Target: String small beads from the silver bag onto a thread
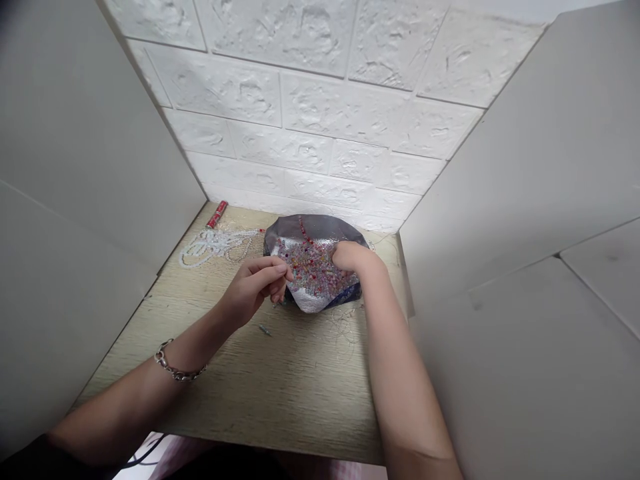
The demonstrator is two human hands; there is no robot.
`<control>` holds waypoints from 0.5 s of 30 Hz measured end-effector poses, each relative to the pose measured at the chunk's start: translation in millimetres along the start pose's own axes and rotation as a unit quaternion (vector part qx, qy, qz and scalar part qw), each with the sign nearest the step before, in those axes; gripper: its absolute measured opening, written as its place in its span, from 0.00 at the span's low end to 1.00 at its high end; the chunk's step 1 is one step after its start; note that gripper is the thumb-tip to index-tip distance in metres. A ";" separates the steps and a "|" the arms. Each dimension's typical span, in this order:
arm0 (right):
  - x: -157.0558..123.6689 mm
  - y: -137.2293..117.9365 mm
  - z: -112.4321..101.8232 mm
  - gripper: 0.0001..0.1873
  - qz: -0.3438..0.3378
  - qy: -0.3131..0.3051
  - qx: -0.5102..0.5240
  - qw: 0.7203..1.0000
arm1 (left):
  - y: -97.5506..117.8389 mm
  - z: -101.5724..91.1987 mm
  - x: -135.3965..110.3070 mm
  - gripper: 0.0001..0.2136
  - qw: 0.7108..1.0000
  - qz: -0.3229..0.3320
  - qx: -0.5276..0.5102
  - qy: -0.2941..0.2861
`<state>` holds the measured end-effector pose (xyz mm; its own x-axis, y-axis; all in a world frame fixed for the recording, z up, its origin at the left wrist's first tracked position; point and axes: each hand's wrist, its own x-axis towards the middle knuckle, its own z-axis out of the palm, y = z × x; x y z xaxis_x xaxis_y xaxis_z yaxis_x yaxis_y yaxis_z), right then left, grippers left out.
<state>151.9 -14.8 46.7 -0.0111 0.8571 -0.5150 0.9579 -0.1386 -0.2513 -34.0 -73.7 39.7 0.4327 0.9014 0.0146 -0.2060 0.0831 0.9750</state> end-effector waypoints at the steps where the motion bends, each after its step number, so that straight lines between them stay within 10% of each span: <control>1: 1.5 1.2 0.3 0.19 -0.004 -0.003 0.020 1.000 | -0.3 -0.2 0.0 0.09 1.000 0.000 0.002 -0.003; 8: 7.5 7.4 -1.5 0.11 -0.068 0.032 0.060 0.995 | -2.9 -1.5 0.1 0.09 1.000 0.007 0.009 -0.014; 15: 2.4 -2.6 2.6 0.35 -0.012 -0.103 0.098 0.990 | -4.6 -1.7 1.1 0.10 1.000 0.004 0.022 -0.021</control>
<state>148.7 -13.7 44.0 -0.1112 0.7446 -0.6581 0.8829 -0.2300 -0.4094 -34.0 -72.3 34.9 0.4671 0.8836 0.0314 -0.1715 0.0557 0.9836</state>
